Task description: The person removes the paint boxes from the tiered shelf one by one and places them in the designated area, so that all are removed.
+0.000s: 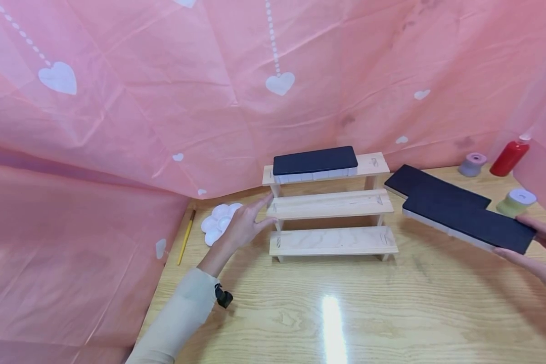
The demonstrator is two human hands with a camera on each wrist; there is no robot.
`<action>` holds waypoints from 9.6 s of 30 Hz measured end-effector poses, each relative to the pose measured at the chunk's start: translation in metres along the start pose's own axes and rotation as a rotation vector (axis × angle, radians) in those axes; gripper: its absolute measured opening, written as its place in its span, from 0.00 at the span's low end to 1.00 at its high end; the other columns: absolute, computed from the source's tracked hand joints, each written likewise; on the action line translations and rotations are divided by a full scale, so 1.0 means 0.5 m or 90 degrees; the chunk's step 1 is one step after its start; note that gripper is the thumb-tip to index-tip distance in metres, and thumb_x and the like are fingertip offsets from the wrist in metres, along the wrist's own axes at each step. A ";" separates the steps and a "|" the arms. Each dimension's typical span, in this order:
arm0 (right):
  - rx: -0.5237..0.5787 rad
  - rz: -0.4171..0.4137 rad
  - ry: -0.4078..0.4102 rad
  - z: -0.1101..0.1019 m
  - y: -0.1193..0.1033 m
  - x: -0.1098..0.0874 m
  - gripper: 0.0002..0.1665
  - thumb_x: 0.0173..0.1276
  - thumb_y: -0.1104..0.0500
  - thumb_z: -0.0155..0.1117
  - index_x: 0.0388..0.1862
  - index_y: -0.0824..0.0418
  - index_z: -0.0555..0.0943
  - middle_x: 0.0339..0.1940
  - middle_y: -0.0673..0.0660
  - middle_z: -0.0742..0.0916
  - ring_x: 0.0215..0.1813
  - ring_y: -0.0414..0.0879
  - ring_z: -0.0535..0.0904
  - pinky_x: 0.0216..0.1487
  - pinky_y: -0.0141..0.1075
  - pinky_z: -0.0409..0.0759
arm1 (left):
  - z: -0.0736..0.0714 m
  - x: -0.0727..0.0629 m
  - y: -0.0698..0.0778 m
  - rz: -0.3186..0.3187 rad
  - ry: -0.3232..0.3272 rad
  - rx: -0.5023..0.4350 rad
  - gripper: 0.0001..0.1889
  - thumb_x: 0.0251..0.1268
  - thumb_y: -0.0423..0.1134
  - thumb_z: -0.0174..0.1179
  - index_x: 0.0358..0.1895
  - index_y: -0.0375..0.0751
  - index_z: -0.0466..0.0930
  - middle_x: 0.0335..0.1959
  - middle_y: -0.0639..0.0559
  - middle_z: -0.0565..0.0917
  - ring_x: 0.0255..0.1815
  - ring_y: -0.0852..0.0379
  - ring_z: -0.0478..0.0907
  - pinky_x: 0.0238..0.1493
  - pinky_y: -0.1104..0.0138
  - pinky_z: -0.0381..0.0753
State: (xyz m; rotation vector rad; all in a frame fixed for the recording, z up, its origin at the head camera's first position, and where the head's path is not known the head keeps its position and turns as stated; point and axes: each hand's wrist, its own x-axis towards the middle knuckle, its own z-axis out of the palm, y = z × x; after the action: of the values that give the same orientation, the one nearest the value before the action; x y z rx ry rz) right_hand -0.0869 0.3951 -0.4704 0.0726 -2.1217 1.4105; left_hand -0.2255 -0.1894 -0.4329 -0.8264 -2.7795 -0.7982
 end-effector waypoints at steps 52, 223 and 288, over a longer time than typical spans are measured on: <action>-0.265 0.234 -0.281 0.027 0.079 -0.017 0.55 0.79 0.45 0.68 0.84 0.76 0.51 0.77 0.88 0.58 0.78 0.83 0.53 0.57 0.06 0.49 | 0.002 0.001 -0.002 -0.003 -0.002 0.003 0.40 0.74 0.52 0.68 0.83 0.47 0.64 0.77 0.48 0.73 0.73 0.47 0.75 0.70 0.55 0.78; 0.064 0.031 -0.498 0.439 -0.235 0.325 0.50 0.71 0.63 0.77 0.86 0.62 0.60 0.82 0.67 0.67 0.81 0.61 0.66 0.75 0.40 0.72 | -0.086 0.144 0.005 -0.077 0.012 -0.124 0.39 0.73 0.50 0.71 0.82 0.48 0.67 0.77 0.55 0.74 0.75 0.50 0.73 0.73 0.56 0.74; -0.106 0.041 -0.313 0.172 -0.220 0.171 0.42 0.65 0.58 0.83 0.77 0.51 0.77 0.75 0.50 0.77 0.68 0.30 0.73 0.59 0.11 0.66 | -0.083 0.141 0.013 -0.082 0.001 -0.138 0.39 0.73 0.51 0.70 0.82 0.46 0.67 0.76 0.50 0.76 0.73 0.44 0.75 0.71 0.53 0.76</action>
State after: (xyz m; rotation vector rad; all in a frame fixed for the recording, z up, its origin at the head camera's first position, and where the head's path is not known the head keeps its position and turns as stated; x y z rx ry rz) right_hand -0.1564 0.2955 -0.3603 0.3174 -2.6553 1.3459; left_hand -0.2820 -0.1736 -0.3755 -0.6822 -2.8028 -1.1378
